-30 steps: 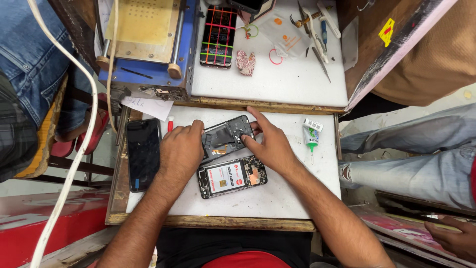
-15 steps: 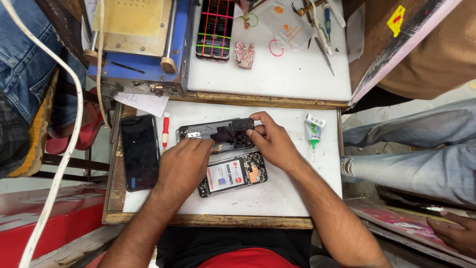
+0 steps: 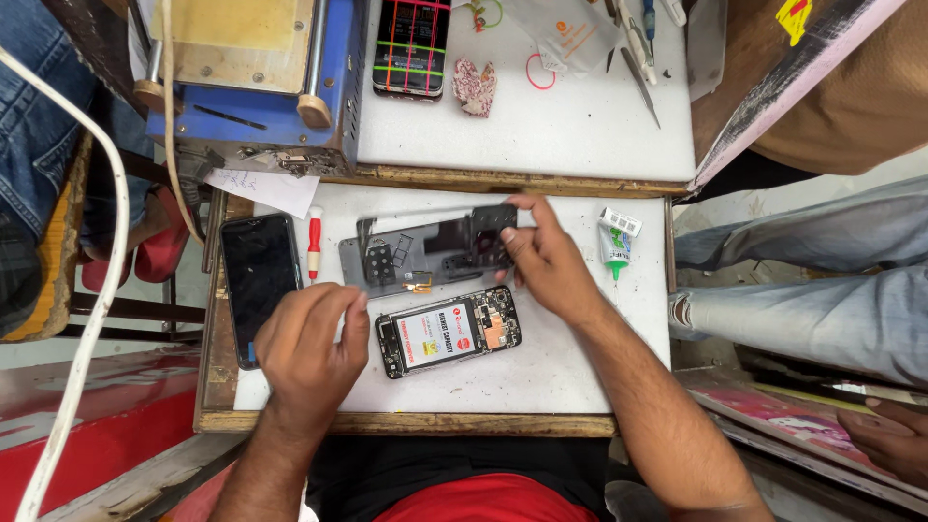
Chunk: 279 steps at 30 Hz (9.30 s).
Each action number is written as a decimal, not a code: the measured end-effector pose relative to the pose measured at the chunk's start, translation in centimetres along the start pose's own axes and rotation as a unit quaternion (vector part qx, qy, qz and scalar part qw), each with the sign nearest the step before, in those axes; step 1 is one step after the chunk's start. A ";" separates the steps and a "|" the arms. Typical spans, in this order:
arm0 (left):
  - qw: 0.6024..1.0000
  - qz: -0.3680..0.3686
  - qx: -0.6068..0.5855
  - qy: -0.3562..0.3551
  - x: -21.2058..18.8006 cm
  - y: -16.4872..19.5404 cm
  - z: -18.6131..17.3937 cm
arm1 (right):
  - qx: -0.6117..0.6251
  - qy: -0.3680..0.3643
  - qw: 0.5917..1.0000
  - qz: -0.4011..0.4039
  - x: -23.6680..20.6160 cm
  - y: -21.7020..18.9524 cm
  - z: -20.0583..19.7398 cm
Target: The person repairs smartphones by applying adhesive to the back cover, aligning and pressing it onto the phone body, and securing it with rubber bands. They handle multiple phones, including one with a cracked screen, and use tools like a screwdriver and tweezers to adjust internal components.
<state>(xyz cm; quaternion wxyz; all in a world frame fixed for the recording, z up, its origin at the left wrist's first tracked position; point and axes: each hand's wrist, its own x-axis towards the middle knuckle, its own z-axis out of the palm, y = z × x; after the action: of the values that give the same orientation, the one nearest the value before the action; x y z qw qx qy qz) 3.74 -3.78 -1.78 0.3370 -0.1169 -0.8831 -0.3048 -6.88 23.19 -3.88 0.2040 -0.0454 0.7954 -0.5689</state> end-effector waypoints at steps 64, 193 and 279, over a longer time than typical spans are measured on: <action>0.997 0.022 -0.025 -0.069 5.1 5.8 4.4 | 0.013 0.032 0.981 -0.193 -1.2 1.4 -1.2; 0.988 0.090 0.082 -0.095 2.8 5.6 4.1 | -0.031 0.066 0.937 -0.342 -3.1 0.8 0.8; 0.757 -0.462 -0.461 0.003 1.8 6.6 8.7 | -0.141 0.182 0.869 -0.438 -4.5 0.2 1.5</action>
<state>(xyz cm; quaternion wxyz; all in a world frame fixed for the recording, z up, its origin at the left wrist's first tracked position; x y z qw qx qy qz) 0.56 6.78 -2.66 0.0628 0.1652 -0.5813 -0.7942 -2.20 23.30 -3.29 -0.2225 -0.3129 0.7890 -0.4797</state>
